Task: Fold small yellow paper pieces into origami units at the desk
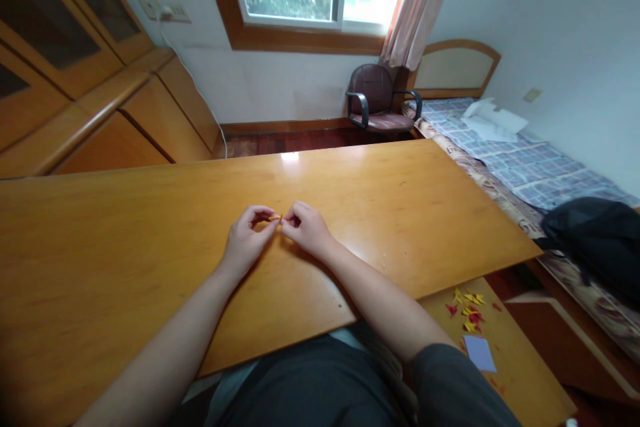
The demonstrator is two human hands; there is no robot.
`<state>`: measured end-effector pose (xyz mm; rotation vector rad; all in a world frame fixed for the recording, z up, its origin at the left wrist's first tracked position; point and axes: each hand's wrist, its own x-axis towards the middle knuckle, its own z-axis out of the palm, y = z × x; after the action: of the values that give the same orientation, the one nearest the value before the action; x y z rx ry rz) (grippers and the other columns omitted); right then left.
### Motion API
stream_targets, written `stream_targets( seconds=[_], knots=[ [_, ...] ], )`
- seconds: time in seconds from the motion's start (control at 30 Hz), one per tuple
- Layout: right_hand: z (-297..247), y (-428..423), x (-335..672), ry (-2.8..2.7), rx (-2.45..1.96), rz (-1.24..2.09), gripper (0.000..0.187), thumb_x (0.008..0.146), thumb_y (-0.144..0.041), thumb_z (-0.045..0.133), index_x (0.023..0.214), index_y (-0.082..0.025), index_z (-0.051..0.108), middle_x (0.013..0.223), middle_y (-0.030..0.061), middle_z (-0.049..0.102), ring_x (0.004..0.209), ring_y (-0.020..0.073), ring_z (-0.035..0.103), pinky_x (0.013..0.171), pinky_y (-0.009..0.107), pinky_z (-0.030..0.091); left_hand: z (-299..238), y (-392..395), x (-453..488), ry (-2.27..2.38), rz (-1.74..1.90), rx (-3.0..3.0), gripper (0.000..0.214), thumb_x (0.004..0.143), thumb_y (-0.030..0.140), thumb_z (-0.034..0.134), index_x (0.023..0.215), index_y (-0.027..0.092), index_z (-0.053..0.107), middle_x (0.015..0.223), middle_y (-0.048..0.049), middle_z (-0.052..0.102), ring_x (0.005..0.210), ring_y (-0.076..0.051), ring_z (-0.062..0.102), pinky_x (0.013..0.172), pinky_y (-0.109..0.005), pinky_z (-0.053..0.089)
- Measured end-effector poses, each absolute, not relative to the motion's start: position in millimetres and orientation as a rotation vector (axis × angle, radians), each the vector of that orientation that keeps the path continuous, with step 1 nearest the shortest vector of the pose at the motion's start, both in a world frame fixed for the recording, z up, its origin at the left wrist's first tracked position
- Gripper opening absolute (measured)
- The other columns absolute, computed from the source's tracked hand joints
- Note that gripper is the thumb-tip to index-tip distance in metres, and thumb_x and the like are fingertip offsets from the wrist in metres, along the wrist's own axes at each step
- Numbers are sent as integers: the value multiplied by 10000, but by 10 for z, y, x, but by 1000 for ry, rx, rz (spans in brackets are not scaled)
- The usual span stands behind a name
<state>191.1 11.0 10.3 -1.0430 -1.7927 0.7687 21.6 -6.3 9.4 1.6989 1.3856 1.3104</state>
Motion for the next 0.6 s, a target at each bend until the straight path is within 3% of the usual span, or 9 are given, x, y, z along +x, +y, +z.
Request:
stream_targets(
  seconds=[0.2, 0.6],
  knots=[
    [108, 106, 1904, -1787, -1072, 777, 139, 771, -185, 614, 672, -205, 518, 655, -31, 497, 614, 122, 477, 594, 254, 380, 118, -67, 248, 1407, 1311, 1663, 171, 767, 327, 709, 869, 222, 621, 859, -18, 694, 837, -197, 674, 831, -339, 530],
    [115, 122, 2001, -2130, -1018, 606, 134, 927, -195, 521, 809, -184, 582, 803, 23, 582, 729, 139, 531, 687, 252, 399, 14, 16, 182, 1265, 1281, 1431, 267, 721, 340, 770, 873, 200, 601, 814, 4, 644, 774, -163, 624, 756, -293, 495]
  ],
)
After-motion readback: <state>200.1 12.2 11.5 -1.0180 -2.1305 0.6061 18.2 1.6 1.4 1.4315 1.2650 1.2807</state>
